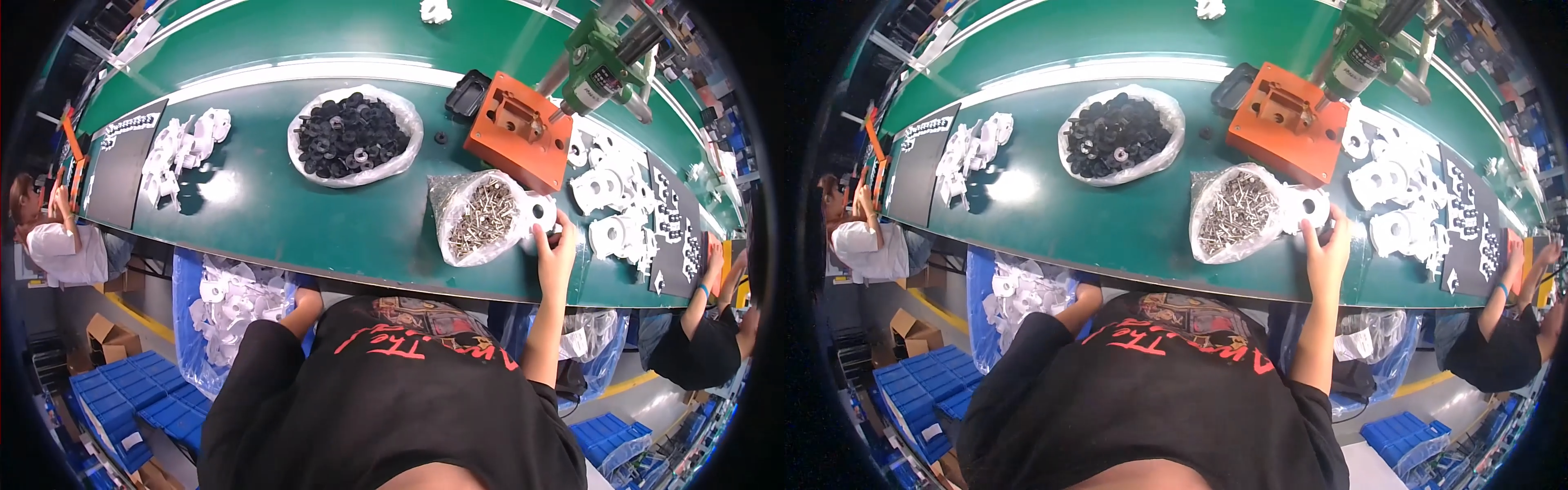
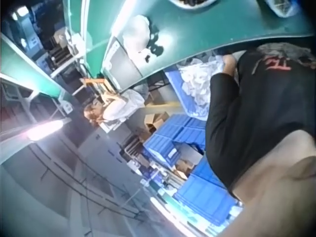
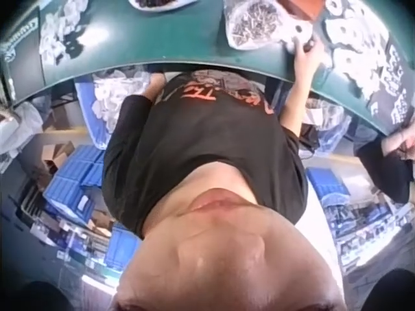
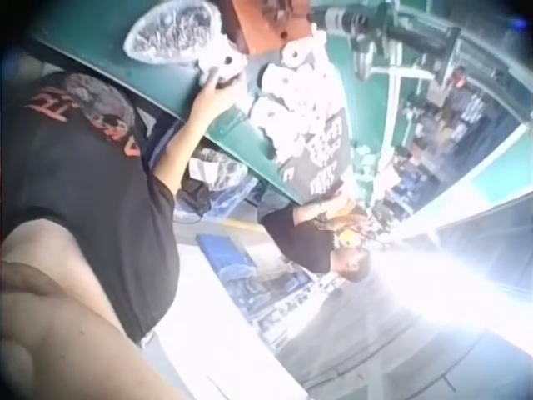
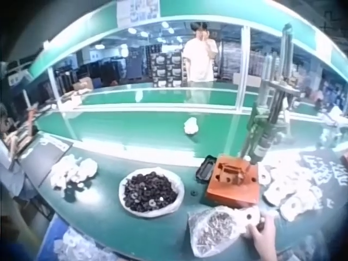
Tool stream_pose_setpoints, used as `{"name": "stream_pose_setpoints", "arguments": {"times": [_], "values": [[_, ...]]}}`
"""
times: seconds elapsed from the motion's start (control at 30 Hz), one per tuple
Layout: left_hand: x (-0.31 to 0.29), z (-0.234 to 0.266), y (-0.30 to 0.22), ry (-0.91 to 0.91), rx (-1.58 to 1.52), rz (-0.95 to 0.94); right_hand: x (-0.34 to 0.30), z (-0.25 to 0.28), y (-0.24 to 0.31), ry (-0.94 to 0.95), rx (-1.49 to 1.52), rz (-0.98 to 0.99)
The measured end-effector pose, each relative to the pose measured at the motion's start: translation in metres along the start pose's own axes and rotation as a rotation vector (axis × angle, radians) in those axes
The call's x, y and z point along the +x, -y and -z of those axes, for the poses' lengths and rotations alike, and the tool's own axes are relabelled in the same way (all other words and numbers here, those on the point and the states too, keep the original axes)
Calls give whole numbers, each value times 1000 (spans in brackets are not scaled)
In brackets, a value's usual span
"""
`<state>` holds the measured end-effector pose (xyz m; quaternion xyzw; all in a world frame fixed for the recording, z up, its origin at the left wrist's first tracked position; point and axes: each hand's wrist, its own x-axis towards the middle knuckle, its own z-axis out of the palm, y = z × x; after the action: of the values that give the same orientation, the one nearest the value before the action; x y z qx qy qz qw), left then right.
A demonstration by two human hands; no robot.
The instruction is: Assemble small electrical or mechanical components using a manual press on an assembly line.
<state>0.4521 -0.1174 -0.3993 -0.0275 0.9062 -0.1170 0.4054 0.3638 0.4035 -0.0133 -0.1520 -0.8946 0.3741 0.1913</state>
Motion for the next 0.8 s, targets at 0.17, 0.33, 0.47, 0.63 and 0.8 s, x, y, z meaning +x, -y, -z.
{"name": "stream_pose_setpoints", "arguments": {"times": [0.17,0.33,0.47,0.63,0.8], "values": [[-4,0,-1,6,11,-151,-3,-2,-6,-7,75,20],[-72,92,1,17,6,-283,-6,-1,-12,21,208,-63],[-206,306,-15,428,-407,-639,-3,-1,-17,12,230,-79],[-270,390,-37,336,-608,-1036,4,-1,-15,-6,491,-157],[-266,400,-42,728,-1236,-1106,2,8,-19,99,503,-161]]}}
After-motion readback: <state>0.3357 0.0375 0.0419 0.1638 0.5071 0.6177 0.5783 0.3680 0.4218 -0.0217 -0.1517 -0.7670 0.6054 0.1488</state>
